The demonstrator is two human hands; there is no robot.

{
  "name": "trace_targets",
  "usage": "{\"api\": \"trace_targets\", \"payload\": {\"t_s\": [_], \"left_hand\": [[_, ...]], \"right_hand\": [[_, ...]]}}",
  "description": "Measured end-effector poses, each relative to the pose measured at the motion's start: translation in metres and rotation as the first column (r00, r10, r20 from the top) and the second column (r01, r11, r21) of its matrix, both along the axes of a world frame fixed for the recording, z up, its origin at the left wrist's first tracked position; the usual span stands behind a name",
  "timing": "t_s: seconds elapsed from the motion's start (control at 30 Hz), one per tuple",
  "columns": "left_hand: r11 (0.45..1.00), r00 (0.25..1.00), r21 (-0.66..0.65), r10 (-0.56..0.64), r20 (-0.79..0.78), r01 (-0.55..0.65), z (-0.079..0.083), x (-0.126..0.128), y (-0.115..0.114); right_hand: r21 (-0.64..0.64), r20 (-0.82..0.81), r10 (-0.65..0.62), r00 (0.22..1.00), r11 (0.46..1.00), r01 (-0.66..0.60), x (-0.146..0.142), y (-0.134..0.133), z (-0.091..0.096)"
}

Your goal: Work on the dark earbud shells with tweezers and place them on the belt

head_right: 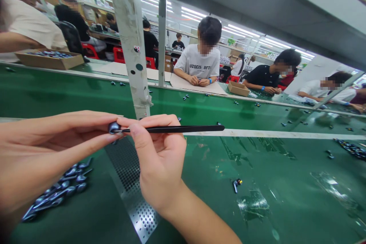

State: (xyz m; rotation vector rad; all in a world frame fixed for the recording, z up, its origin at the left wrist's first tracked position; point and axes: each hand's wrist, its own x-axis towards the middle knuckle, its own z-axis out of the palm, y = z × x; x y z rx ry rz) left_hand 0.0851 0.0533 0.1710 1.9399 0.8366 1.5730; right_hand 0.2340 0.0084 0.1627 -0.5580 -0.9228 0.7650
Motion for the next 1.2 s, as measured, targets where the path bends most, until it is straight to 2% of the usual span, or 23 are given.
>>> {"api": "trace_targets", "payload": {"t_s": [0.3, 0.47, 0.53, 0.7, 0.87, 1.07, 1.2], "left_hand": [[1.0, 1.0, -0.001, 0.01, -0.017, -0.01, -0.002, -0.003, -0.001], [1.0, 1.0, 0.016, 0.014, -0.023, -0.013, -0.003, -0.004, 0.0], [0.999, 1.0, 0.037, 0.013, -0.013, -0.013, -0.005, -0.004, 0.0], [0.992, 1.0, 0.128, 0.014, -0.014, -0.012, -0.008, -0.002, 0.004], [0.994, 1.0, 0.112, 0.013, -0.011, -0.012, -0.008, -0.004, 0.004], [0.995, 1.0, 0.094, 0.024, -0.007, -0.024, -0.008, -0.005, 0.003], [0.996, 1.0, 0.086, 0.026, -0.002, -0.026, -0.008, -0.003, 0.003]], "right_hand": [[-0.001, 0.017, -0.021, 1.0, 1.0, 0.021, 0.0, -0.001, 0.004], [0.058, 0.067, -0.036, 0.997, 0.998, 0.032, 0.001, -0.003, 0.001], [0.129, 0.113, -0.078, 0.991, 0.99, 0.063, 0.001, 0.0, -0.004], [0.412, 0.228, -0.241, 0.943, 0.902, 0.131, 0.004, 0.01, -0.015], [0.504, 0.274, -0.399, 0.875, 0.834, 0.222, 0.007, 0.013, -0.015], [0.56, 0.269, -0.438, 0.858, 0.796, 0.23, 0.006, 0.015, -0.018], [0.607, 0.291, -0.509, 0.81, 0.753, 0.254, 0.006, 0.015, -0.021]]}}
